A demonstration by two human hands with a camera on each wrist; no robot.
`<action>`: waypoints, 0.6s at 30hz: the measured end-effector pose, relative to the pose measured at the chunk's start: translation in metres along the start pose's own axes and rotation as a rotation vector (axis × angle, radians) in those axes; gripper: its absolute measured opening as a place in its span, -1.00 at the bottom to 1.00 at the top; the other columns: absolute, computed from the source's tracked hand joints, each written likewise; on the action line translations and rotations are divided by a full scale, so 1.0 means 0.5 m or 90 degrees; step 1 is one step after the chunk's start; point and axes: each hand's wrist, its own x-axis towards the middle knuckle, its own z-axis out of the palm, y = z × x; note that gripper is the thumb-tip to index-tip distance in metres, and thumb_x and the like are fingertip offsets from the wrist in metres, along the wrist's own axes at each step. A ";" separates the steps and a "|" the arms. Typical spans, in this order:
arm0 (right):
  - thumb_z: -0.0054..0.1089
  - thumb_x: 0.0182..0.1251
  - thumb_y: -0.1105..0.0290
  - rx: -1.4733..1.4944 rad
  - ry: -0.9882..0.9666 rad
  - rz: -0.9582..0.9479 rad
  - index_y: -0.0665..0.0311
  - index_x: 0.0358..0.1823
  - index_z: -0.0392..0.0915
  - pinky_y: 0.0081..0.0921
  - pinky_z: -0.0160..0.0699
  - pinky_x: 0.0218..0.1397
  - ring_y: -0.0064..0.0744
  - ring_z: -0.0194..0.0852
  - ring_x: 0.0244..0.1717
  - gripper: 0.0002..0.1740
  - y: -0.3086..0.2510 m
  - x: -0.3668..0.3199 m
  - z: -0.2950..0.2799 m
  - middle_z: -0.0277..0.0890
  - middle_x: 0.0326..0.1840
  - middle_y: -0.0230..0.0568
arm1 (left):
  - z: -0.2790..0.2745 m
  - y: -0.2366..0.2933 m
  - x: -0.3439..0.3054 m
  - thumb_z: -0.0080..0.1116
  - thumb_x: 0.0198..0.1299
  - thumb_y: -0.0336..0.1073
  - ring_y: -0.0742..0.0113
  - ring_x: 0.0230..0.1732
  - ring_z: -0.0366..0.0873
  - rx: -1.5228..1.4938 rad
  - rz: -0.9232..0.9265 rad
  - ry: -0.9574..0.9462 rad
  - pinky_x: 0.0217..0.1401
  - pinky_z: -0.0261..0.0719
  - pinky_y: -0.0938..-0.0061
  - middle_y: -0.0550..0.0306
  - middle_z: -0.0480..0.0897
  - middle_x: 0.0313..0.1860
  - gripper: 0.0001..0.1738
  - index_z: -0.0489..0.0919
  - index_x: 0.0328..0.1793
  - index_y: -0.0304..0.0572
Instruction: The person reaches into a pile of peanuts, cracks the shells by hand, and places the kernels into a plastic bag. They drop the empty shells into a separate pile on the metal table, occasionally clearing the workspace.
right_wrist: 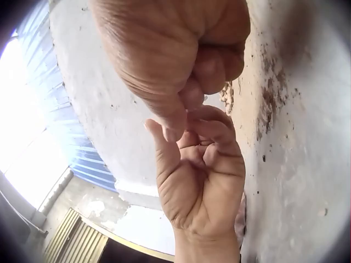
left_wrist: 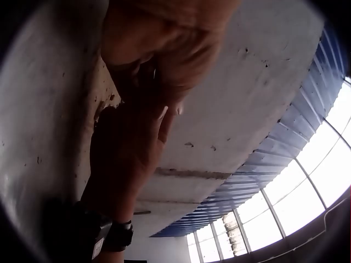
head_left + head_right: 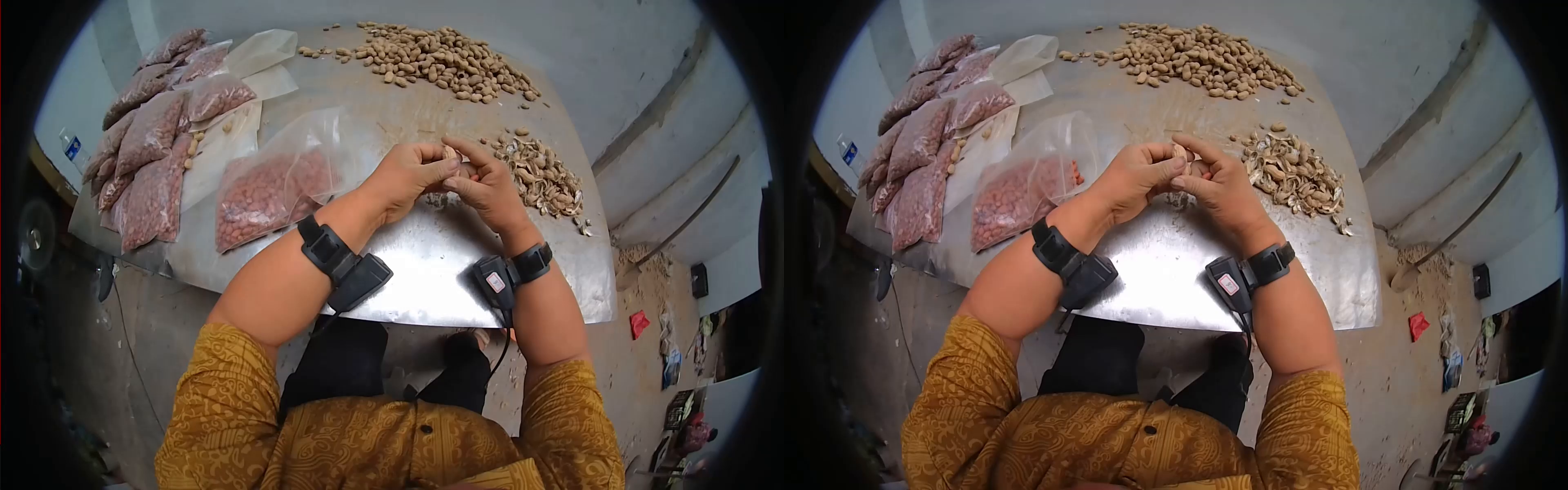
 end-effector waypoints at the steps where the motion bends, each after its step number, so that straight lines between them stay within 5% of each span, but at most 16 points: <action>1: 0.24 0.10 0.57 -0.005 -0.002 -0.002 0.27 0.29 0.31 -0.77 0.40 -0.22 -0.76 0.31 -0.39 -0.35 -0.006 -0.003 0.001 0.37 -0.44 -0.54 | 0.004 0.001 -0.001 0.17 0.22 -0.25 0.49 -0.26 0.54 0.016 0.014 -0.003 -0.18 0.52 0.63 0.19 0.58 -0.25 -0.73 0.53 -0.09 -0.31; 14: 0.27 0.11 0.48 -0.061 0.022 -0.053 0.30 0.23 0.37 -0.78 0.18 -0.40 -0.76 0.09 -0.49 -0.41 0.009 0.003 0.012 0.19 -0.51 -0.60 | 0.002 -0.031 0.008 0.10 0.27 -0.10 0.47 -0.39 0.53 -0.068 0.041 0.048 -0.28 0.51 0.62 0.16 0.60 -0.35 -0.65 0.56 -0.19 -0.32; 18: 0.24 0.15 0.45 -0.072 0.055 -0.028 0.31 0.22 0.38 -0.76 0.15 -0.43 -0.77 0.08 -0.49 -0.44 0.009 0.003 0.024 0.18 -0.53 -0.60 | 0.006 -0.036 0.015 0.06 0.30 -0.10 0.49 -0.42 0.51 0.086 0.112 0.117 -0.32 0.47 0.63 0.16 0.59 -0.42 -0.63 0.56 -0.25 -0.34</action>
